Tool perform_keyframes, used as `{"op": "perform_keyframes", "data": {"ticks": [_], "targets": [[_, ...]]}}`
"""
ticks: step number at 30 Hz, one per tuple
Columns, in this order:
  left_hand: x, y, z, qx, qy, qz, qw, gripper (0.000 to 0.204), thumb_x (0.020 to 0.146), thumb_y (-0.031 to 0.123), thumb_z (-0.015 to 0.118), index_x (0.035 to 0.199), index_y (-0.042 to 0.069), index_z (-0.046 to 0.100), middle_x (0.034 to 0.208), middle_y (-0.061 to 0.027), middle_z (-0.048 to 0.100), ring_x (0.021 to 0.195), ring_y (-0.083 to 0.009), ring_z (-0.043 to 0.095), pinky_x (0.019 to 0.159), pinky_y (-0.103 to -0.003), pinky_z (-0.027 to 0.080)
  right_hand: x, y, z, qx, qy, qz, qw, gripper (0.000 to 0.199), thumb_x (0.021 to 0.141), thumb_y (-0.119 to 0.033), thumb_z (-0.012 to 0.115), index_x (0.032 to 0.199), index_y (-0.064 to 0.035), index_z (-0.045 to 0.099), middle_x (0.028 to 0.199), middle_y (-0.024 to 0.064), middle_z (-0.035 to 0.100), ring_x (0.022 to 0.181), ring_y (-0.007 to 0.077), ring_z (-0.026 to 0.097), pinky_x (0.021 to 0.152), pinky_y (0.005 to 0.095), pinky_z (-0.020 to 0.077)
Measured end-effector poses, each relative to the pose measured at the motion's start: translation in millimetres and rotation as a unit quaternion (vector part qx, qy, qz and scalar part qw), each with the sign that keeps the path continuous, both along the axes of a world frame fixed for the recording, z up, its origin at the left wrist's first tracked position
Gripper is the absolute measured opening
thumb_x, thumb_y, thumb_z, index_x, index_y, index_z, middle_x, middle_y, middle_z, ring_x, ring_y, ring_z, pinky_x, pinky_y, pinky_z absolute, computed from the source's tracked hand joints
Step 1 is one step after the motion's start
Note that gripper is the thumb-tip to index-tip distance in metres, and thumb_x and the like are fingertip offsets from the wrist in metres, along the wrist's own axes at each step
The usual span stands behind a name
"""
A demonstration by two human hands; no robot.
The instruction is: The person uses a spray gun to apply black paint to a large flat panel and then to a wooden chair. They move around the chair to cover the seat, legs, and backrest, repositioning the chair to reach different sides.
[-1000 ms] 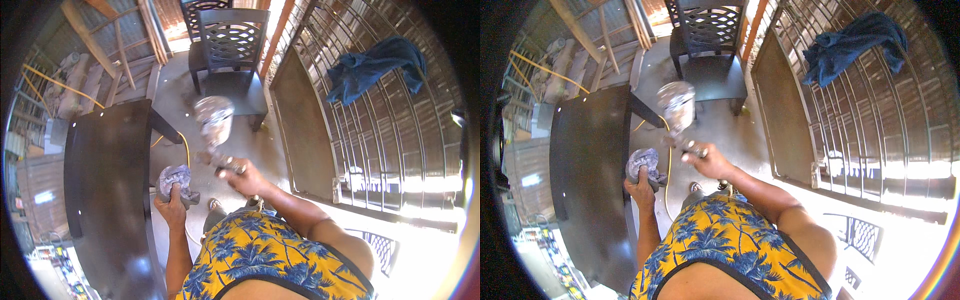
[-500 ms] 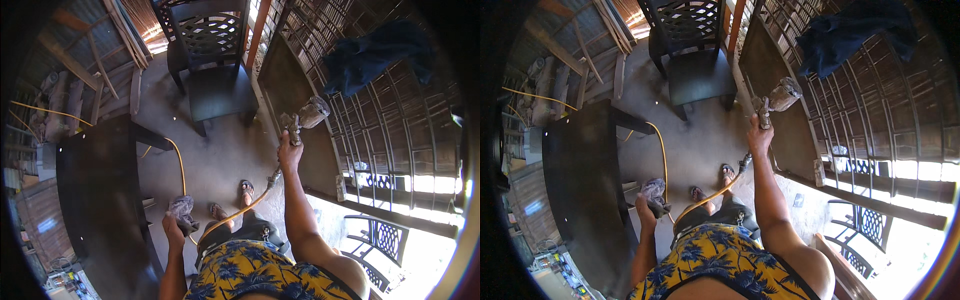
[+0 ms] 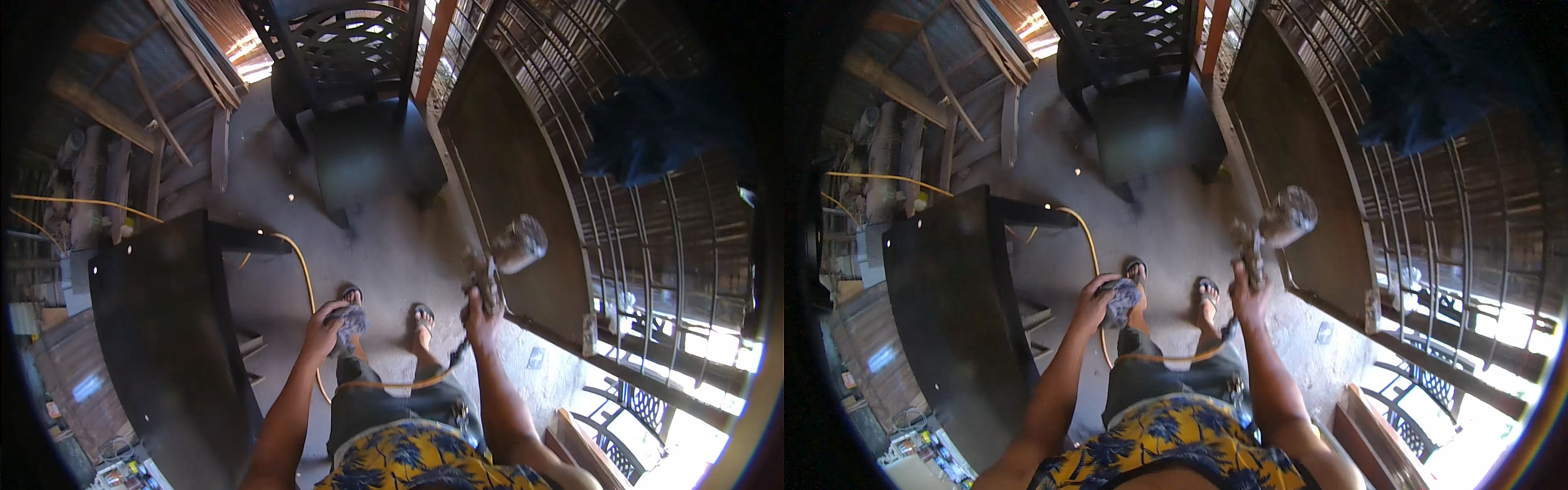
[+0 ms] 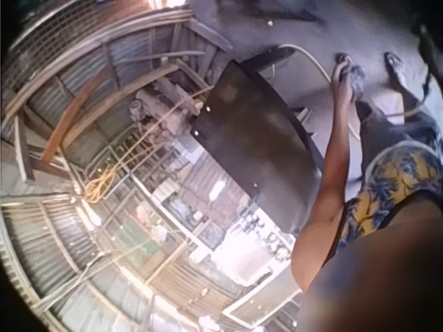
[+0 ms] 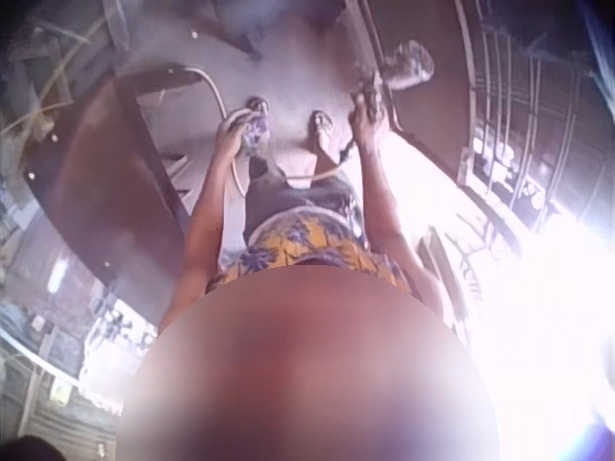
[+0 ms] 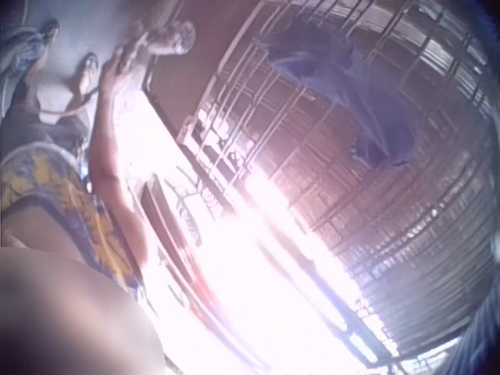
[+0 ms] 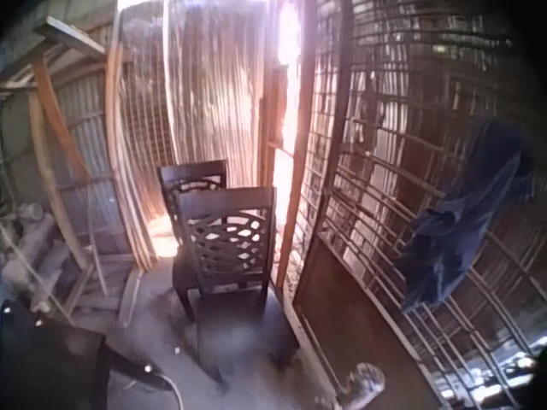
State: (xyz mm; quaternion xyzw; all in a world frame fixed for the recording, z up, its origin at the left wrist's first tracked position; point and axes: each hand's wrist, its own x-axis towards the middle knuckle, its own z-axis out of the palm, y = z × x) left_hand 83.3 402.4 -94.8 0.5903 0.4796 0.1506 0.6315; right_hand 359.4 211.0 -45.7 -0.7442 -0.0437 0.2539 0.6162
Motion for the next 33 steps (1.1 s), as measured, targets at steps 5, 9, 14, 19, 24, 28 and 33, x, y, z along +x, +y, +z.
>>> {"op": "perform_keyframes", "data": {"ticks": [5, 9, 14, 19, 24, 28, 33], "targets": [[105.5, 117.6, -162.8, -0.241, -0.015, 0.104, 0.965, 0.018, 0.099, 0.009, 0.058, 0.1, 0.001, 0.075, 0.1, -0.0101, 0.074, 0.088, -0.0208, 0.071, 0.082, -0.037, 0.058, -48.2, -16.5, -7.1, -0.028, 0.051, 0.018, 0.998, 0.028, 0.105, -0.023, 0.061, 0.11, 0.002, 0.072, 0.062, -0.001, 0.058, 0.052, 0.0077, 0.053, 0.05, 0.0263, 0.0413], [198.4, 164.6, -251.4, -0.337, -0.001, 0.224, 0.914, 0.04, 0.109, 0.039, 0.059, 0.106, 0.001, 0.072, 0.096, -0.0095, 0.075, 0.082, -0.0226, 0.072, 0.075, -0.043, 0.061, -70.8, -35.7, -18.6, -0.083, 0.068, -0.008, 0.994, 0.031, 0.098, -0.019, 0.055, 0.111, 0.0049, 0.071, 0.061, 0.0006, 0.059, 0.054, 0.0099, 0.056, 0.053, 0.028, 0.0449], [252.9, 176.7, -300.4, -0.437, -0.239, 0.171, 0.85, 0.05, 0.103, 0.054, 0.064, 0.118, 0.007, 0.069, 0.106, -0.0085, 0.077, 0.091, -0.0272, 0.075, 0.077, -0.047, 0.064, -74.2, -53.4, -45.3, -0.054, 0.068, -0.045, 0.995, 0.044, 0.102, -0.031, 0.062, 0.127, 0.0057, 0.063, 0.093, 0.0123, 0.072, 0.055, 0.0106, 0.059, 0.049, 0.0273, 0.0466], [267.0, 175.8, -322.0, -0.34, -0.239, 0.256, 0.873, 0.038, 0.105, 0.04, 0.066, 0.124, 0.007, 0.067, 0.113, -0.0094, 0.077, 0.094, -0.0261, 0.076, 0.077, -0.044, 0.065, -65.2, -64.0, -61.0, -0.039, 0.062, -0.042, 0.996, 0.064, 0.103, -0.05, 0.068, 0.135, 0.005, 0.058, 0.103, 0.017, 0.072, 0.047, 0.0137, 0.059, 0.04, 0.0269, 0.0426], [263.5, 180.9, -327.4, -0.345, -0.26, 0.271, 0.86, 0.034, 0.104, 0.027, 0.07, 0.13, 0.005, 0.065, 0.119, -0.0083, 0.074, 0.096, -0.0245, 0.075, 0.077, -0.042, 0.066, -61.9, -67.5, -59.4, -0.038, 0.064, -0.048, 0.996, 0.065, 0.102, -0.049, 0.069, 0.137, 0.0047, 0.058, 0.106, 0.0165, 0.072, 0.053, 0.0127, 0.061, 0.045, 0.0264, 0.0452], [258.0, 174.0, -336.1, -0.311, -0.261, 0.293, 0.866, 0.032, 0.105, 0.03, 0.068, 0.127, 0.006, 0.065, 0.111, -0.0079, 0.075, 0.089, -0.0254, 0.075, 0.075, -0.042, 0.064, -61.2, -68.6, -54.7, -0.033, 0.073, -0.041, 0.996, 0.062, 0.103, -0.045, 0.069, 0.138, 0.0042, 0.058, 0.108, 0.0156, 0.073, 0.059, 0.0107, 0.062, 0.05, 0.0257, 0.0474], [244.2, 151.5, -352.9, -0.303, -0.249, 0.307, 0.867, 0.035, 0.108, 0.04, 0.061, 0.119, 0.008, 0.067, 0.096, -0.008, 0.078, 0.073, -0.0253, 0.075, 0.064, -0.04, 0.062, -61.1, -70.3, -52.7, -0.026, 0.069, -0.031, 0.997, 0.062, 0.103, -0.045, 0.069, 0.138, 0.0044, 0.058, 0.108, 0.0152, 0.073, 0.059, 0.0102, 0.062, 0.05, 0.0253, 0.047]]}}
